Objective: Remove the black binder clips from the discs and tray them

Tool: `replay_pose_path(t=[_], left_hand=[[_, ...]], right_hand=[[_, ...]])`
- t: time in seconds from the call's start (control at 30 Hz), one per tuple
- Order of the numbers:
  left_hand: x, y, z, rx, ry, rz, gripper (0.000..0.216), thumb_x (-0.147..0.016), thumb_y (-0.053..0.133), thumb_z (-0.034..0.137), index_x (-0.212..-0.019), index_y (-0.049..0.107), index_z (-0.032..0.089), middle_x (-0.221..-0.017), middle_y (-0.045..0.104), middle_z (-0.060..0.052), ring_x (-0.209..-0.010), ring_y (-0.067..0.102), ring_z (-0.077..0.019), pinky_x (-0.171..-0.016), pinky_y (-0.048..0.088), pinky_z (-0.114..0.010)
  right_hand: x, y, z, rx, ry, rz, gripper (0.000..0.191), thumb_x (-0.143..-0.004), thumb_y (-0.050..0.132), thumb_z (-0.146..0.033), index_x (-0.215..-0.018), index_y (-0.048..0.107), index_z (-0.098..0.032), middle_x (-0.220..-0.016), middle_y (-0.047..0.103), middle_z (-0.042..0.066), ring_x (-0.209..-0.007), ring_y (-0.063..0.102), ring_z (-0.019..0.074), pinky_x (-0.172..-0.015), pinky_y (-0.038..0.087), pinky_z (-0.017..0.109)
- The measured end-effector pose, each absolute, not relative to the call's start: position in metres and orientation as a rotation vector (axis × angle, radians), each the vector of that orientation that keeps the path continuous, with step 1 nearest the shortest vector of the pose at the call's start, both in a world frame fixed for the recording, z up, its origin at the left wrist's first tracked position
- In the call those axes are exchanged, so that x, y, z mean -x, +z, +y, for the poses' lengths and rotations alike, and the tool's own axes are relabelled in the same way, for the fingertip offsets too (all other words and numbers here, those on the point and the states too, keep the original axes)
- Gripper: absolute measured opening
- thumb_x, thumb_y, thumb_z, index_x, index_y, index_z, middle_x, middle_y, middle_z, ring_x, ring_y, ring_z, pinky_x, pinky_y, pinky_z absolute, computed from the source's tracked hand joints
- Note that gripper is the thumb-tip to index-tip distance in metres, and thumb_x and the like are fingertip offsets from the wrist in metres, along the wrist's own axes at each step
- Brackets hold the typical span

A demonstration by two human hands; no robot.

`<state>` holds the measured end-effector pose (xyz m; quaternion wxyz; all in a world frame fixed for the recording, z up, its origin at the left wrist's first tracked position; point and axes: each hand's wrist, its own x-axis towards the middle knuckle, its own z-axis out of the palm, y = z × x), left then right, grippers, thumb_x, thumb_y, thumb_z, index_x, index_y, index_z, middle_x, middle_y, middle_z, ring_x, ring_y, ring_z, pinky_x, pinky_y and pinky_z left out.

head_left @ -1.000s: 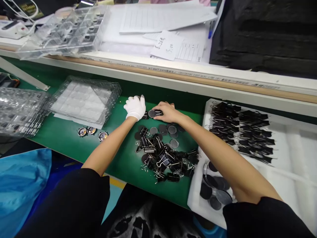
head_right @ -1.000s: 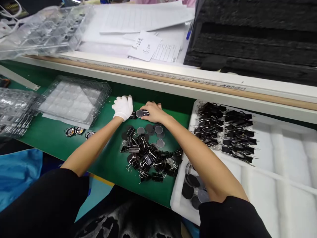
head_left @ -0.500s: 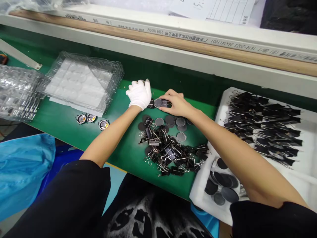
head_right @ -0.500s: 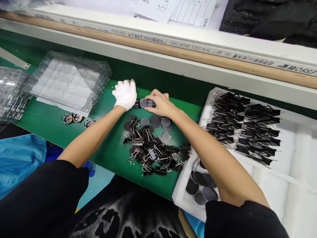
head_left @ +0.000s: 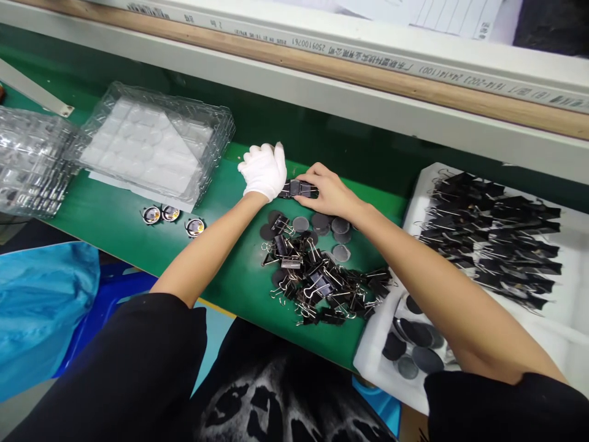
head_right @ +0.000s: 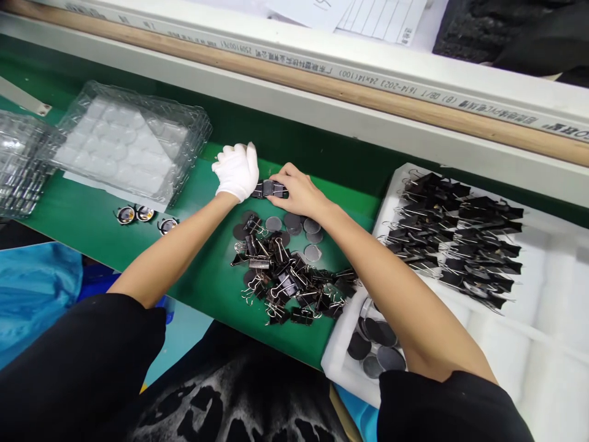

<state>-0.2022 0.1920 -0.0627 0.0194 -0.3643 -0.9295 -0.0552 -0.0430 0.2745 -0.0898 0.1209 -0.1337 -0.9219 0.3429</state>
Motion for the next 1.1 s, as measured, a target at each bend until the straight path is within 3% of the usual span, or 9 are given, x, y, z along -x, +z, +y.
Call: replay_pose_path(t=[0.5,0.77,0.87,0.97,1.1], left_hand=[[0.205,-0.065,0.192,1.127,-0.260,-2.862,0.064,-0.105,0.014,0.050,-0.125,0.063,0.016,-0.127,0.061,-0.021,-0.119,0.055,-0.0374,-0.101,0.041,-0.052],[0.199,-0.032,0.182,1.236,-0.353,-2.903,0.056,-0.105,0.022,0.042,-0.123,0.065,0.012,-0.126,0.064,-0.026,-0.122,0.060,-0.0375,-0.102,0.044,-0.056],[0.194,-0.012,0.172,1.464,-0.459,-2.794,0.049,-0.105,0.024,0.029,-0.118,0.068,0.013,-0.119,0.070,-0.021,-0.116,0.065,-0.0294,-0.102,0.048,-0.047],[0.187,0.005,0.153,1.782,-0.560,-2.612,0.048,-0.104,0.025,0.024,-0.107,0.072,0.019,-0.112,0.075,-0.012,-0.111,0.069,-0.0195,-0.102,0.050,-0.032],[0.171,0.019,0.125,2.065,-0.609,-2.383,0.036,-0.100,0.038,0.027,-0.099,0.074,0.024,-0.107,0.078,-0.007,-0.102,0.072,-0.0205,-0.096,0.053,-0.032]], right_hand=[[0.042,-0.088,0.267,0.431,0.988,-2.721,0.041,-0.091,0.063,-0.039,-0.127,0.066,-0.020,-0.117,0.056,0.011,-0.115,0.055,0.0292,-0.098,0.045,0.043],[0.052,-0.067,0.256,0.591,1.005,-2.804,0.048,-0.084,0.074,-0.032,-0.130,0.064,-0.021,-0.125,0.056,0.012,-0.123,0.052,0.0294,-0.099,0.041,0.045],[0.051,-0.053,0.253,0.633,0.975,-2.733,0.042,-0.084,0.076,-0.030,-0.123,0.068,-0.017,-0.121,0.061,0.014,-0.118,0.056,0.0309,-0.098,0.042,0.048],[0.033,-0.035,0.249,0.597,1.028,-2.613,0.040,-0.088,0.074,-0.031,-0.125,0.067,-0.016,-0.119,0.068,0.013,-0.110,0.064,0.0256,-0.097,0.047,0.041],[-0.009,-0.010,0.229,0.489,1.140,-2.470,0.035,-0.089,0.073,-0.039,-0.119,0.071,-0.021,-0.109,0.076,0.004,-0.092,0.071,0.0173,-0.082,0.054,0.027]])
